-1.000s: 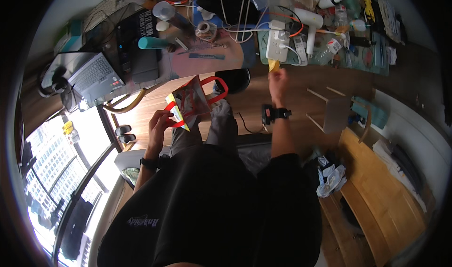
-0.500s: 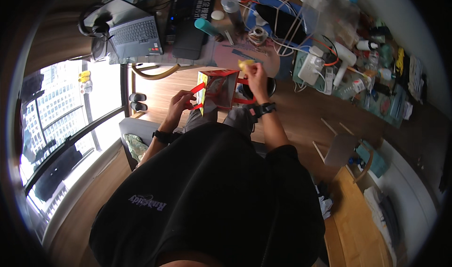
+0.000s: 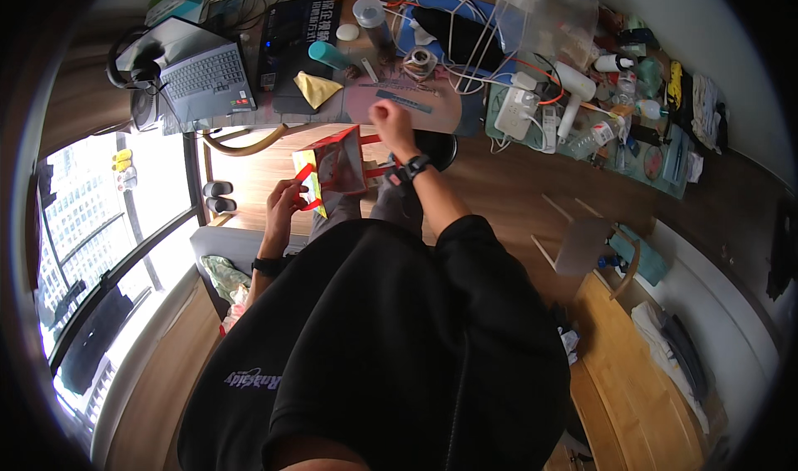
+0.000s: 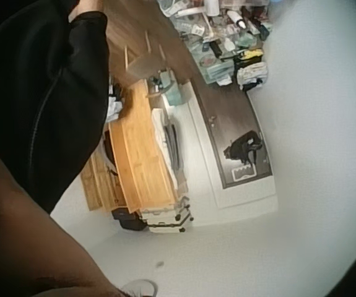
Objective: The person gathers several small items from a cluttered desk, including a laptop, a small bottle, a red plastic frame, a black pouch, a yellow cloth, and a plastic bag. They place these items into a red and yellow tote bag, then set the bag on the floor. The person then picks up a small tube and applies its contents to their hand.
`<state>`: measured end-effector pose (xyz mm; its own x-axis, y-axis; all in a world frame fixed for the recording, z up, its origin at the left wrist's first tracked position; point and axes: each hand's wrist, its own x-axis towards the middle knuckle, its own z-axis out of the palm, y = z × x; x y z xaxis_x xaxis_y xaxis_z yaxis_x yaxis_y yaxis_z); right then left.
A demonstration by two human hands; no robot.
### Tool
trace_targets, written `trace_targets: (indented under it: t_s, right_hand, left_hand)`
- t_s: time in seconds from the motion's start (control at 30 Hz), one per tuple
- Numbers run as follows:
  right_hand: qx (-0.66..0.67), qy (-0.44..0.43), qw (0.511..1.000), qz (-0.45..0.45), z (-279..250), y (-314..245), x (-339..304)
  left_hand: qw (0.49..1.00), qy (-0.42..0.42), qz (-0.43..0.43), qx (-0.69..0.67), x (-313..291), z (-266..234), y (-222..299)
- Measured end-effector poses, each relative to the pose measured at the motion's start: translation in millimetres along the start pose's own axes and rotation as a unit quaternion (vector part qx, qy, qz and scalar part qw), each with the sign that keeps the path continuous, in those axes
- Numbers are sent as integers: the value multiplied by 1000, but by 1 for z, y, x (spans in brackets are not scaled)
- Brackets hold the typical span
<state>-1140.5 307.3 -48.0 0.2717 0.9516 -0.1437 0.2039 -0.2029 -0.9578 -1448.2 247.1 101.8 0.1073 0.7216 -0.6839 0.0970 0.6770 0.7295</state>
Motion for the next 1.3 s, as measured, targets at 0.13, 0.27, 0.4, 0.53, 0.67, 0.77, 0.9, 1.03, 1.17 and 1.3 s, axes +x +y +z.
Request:
trace_targets:
  t_s: [0.13,0.27,0.4,0.53,0.67,0.77,0.9,1.03,1.17,1.3]
  right_hand:
    - [-93,168,981,3,-69,30,-4]
    - [-96,202,974,-19,-103,20,18]
    - [-15,126,985,-120,-104,-7,47]
    - [-111,137,968,-178,-95,-15,65]
    - [-32,79,991,-103,-91,-6,70]
    - [-68,107,987,-96,-93,1,68]
    - [-153,133,973,-112,-100,0,46]
    - [-70,130,988,-41,-117,2,-5]
    - [-21,138,990,26,-141,25,-70]
    - [-40,205,975,74,-167,49,-133]
  left_hand:
    - [1000,-10,4,4,0,1,4]
    - [1000,-7,0,19,0,5,9]
    - [1000,4,-8,15,2,15,16]
    - [999,-6,-1,33,4,23,21]
    - [999,-23,15,36,5,29,22]
    - [999,-35,24,25,10,35,21]
    - [998,-53,19,43,16,42,22]
    - [994,-80,46,53,19,49,28]
    - [990,-121,39,58,27,58,35]
    - [981,-182,27,56,36,64,39]
